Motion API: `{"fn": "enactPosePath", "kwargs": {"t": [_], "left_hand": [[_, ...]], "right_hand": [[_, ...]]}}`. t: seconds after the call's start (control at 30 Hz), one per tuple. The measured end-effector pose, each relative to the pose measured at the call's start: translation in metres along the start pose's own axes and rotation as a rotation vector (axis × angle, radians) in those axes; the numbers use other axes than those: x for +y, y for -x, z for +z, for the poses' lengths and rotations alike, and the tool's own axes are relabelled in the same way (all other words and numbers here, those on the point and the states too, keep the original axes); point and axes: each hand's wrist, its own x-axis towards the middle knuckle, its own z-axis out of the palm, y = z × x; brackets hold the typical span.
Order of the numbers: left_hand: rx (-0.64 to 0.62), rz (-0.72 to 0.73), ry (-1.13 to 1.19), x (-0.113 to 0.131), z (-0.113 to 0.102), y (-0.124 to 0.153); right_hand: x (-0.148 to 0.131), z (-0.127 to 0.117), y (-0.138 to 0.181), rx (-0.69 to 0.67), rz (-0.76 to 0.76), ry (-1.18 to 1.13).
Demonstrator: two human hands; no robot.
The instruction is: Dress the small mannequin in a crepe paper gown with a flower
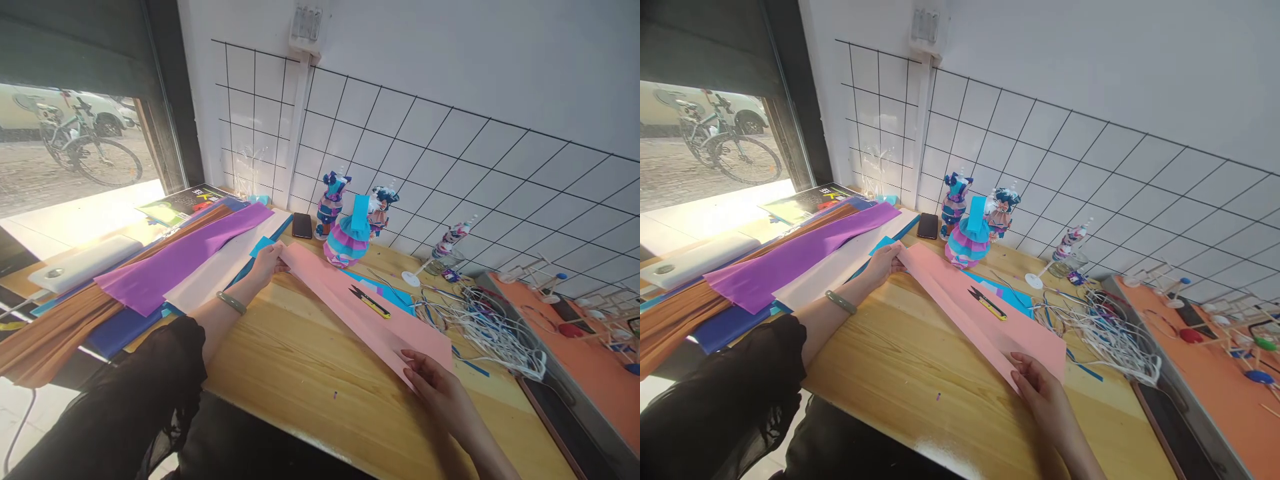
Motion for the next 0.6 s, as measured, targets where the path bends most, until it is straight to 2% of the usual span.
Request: {"fn": "enactPosePath", "kwargs": {"t": [0.4,0.6], "left_hand": [[-0.038,0.002,-0.169,-0.005,0.006,0.002],[0.013,0.016,-0.151,-0.002,0.004,-0.001]], "right_hand": [[0.014,-0.021,-0.010,0.108,-0.047,0.121],[0.011,-0.020,-0.017,0.120,-0.081,0.150]]}}
